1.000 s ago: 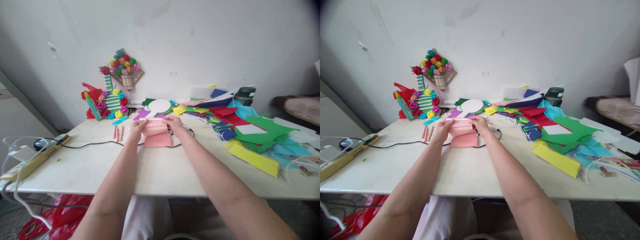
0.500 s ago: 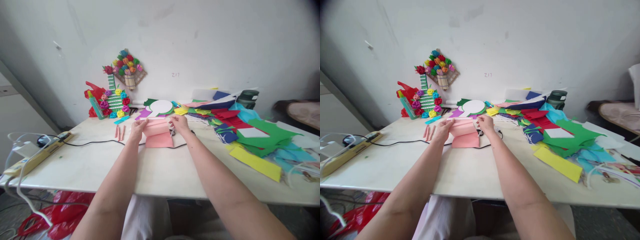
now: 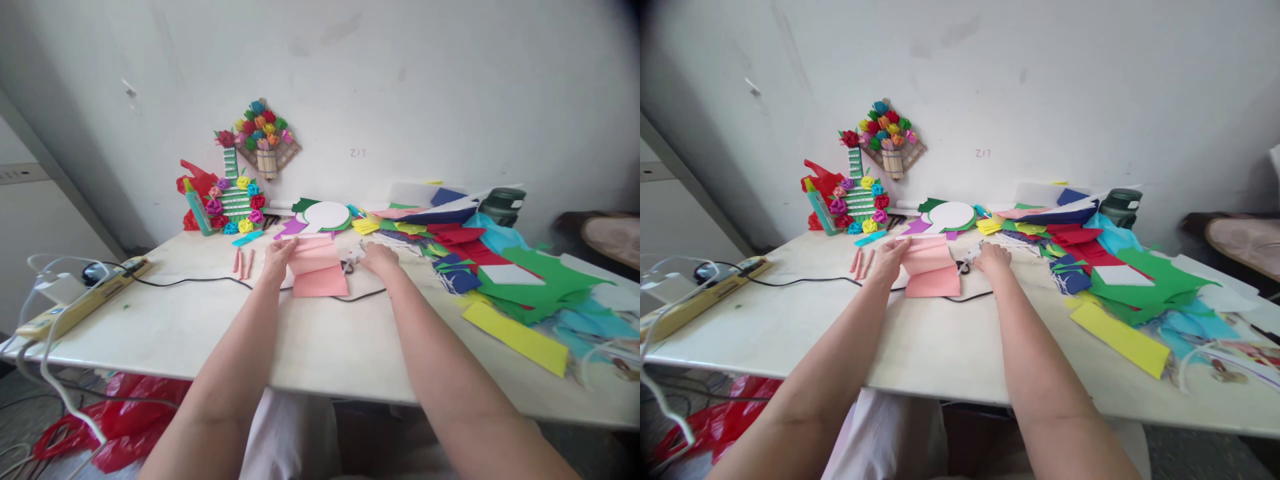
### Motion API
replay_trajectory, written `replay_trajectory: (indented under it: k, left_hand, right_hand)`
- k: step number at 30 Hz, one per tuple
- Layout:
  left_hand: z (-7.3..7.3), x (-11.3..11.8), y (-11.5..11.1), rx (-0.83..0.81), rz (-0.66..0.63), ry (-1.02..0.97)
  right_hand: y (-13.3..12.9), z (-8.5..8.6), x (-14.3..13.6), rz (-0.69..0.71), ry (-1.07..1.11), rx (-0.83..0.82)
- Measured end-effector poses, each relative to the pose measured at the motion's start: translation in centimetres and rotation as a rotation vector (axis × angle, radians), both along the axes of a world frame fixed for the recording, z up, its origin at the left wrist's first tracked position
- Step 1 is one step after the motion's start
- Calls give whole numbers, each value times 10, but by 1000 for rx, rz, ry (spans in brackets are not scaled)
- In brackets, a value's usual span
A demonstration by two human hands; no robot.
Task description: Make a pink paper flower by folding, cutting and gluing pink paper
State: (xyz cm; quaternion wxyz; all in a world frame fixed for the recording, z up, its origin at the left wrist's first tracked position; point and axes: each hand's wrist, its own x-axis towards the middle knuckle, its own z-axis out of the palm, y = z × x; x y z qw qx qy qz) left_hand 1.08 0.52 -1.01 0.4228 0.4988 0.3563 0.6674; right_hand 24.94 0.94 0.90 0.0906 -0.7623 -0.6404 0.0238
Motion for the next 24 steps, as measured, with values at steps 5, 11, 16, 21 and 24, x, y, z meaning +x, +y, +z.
replay_trajectory:
  k: [5, 11, 16, 21, 24]
  left_hand:
    - [1, 0, 0, -21, -7, -14]
    - [2, -1, -1, -9, 9, -23]
    - [2, 0, -1, -8, 20, -9]
    - [0, 1, 1, -5, 35, 8]
    - [0, 1, 1, 5, 40, 18]
  right_hand:
    - [4, -13, 2, 42, -8, 24]
    - [6, -18, 7, 8, -28, 69]
    - [5, -15, 11, -70, 52, 130]
    - [6, -8, 14, -131, 193, 231]
    - [10, -5, 15, -99, 360, 321]
